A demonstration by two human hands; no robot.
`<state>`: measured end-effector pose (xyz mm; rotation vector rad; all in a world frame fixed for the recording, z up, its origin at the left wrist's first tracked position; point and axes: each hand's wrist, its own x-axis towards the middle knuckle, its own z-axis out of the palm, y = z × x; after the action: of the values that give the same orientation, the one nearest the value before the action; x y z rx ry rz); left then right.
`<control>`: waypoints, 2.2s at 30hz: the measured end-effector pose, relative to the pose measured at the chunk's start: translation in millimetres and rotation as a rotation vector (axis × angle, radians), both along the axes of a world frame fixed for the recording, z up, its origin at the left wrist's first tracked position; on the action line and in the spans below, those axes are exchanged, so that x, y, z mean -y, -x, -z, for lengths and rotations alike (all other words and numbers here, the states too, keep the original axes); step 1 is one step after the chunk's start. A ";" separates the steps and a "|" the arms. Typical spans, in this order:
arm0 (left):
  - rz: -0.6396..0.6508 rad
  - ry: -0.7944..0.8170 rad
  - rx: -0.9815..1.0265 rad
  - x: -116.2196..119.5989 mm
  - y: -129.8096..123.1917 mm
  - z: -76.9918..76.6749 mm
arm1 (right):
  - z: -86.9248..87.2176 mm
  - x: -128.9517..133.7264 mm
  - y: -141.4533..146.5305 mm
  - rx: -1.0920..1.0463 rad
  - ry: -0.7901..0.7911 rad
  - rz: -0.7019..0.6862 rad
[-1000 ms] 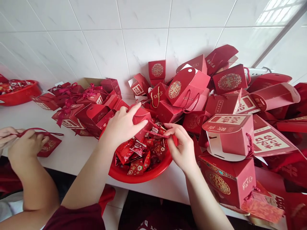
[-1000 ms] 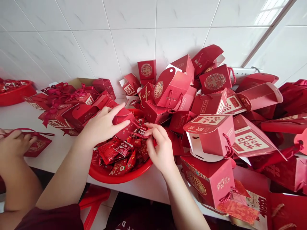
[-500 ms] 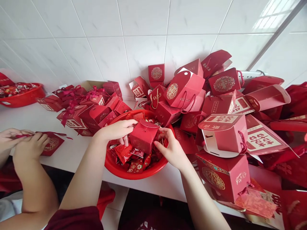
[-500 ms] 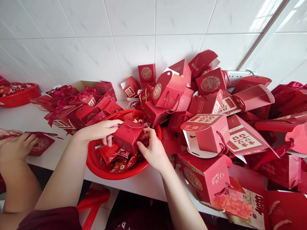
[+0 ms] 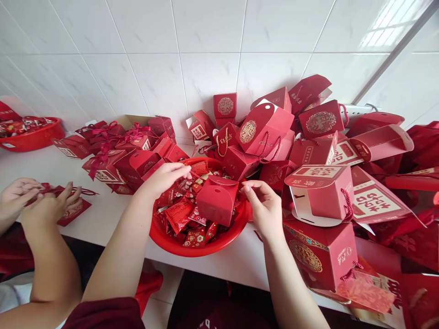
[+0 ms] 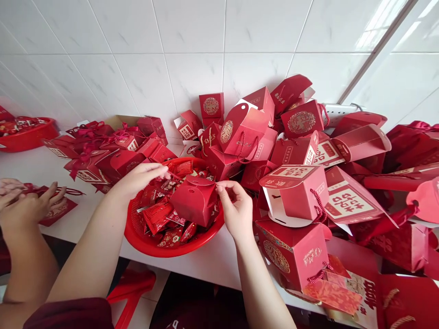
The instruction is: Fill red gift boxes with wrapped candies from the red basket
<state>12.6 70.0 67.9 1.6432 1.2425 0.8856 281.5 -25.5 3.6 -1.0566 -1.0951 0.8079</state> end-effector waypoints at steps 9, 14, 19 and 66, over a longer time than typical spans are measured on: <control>-0.172 0.444 0.957 5.6 -8.7 -23.1 | -16.5 -5.4 -14.2 -0.704 0.038 -0.097; -0.278 0.375 1.041 3.1 -0.6 -19.0 | -14.5 -4.6 -18.1 -0.735 0.032 -0.012; -0.248 0.352 1.015 -3.3 10.2 -12.1 | -5.7 -0.2 -15.0 -0.537 0.002 -0.029; -0.188 -0.559 -1.044 18.3 -37.6 -73.8 | 72.0 0.9 -4.2 0.090 -0.397 0.277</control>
<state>50.2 51.7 141.7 2.6370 1.9716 0.4644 285.7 -26.5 -68.4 -0.8849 -1.0990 0.3068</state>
